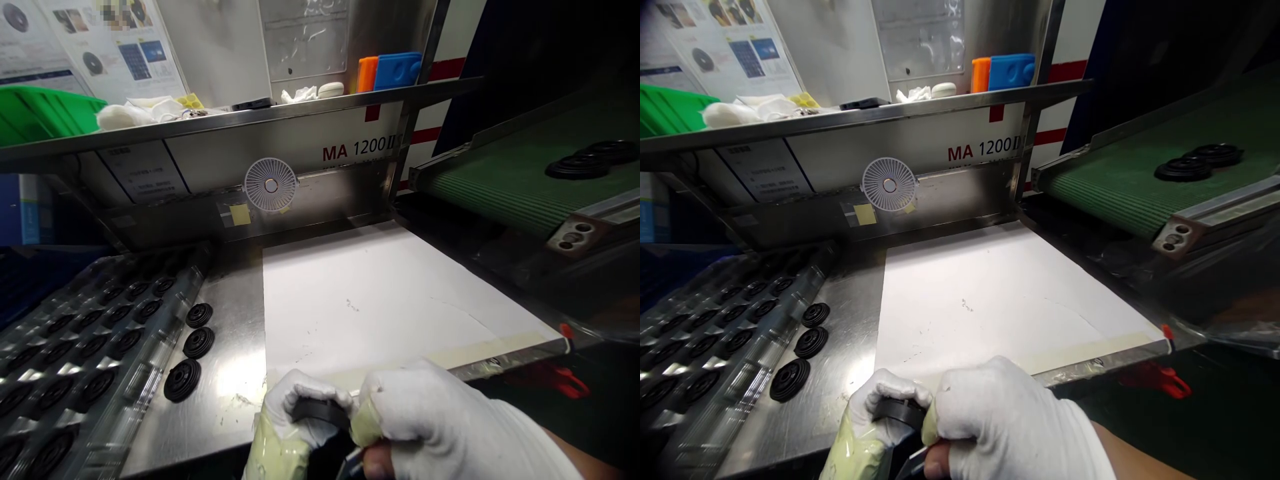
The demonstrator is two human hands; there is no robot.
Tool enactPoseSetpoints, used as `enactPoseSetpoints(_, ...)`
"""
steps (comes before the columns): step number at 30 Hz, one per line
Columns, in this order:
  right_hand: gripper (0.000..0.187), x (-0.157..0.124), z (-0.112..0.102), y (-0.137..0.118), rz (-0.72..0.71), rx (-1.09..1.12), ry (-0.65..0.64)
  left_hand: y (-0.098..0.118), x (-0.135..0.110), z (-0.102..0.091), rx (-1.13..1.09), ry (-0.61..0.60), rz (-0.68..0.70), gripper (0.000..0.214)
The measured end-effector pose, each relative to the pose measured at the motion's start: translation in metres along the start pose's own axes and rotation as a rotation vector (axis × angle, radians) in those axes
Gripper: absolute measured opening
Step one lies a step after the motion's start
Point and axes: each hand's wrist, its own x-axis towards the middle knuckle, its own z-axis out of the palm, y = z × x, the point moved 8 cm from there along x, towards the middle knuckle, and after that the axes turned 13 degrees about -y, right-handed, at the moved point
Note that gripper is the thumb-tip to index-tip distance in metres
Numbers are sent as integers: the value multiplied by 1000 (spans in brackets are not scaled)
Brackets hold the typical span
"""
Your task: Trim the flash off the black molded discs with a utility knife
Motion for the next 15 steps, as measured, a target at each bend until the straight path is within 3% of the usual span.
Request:
enactPoseSetpoints(8, 6, 17, -20, -9, -91, -22, -107, -7, -8, 19, 138, -327, -123, 20)
enactPoseSetpoints(12, 5, 22, -18, -11, -115, -92, -133, -11, -9, 21, 108, -363, -135, 20)
enactPoseSetpoints(15, 7, 18, -12, -11, -76, -118, -196, -11, -7, 18, 129, -299, -114, 23)
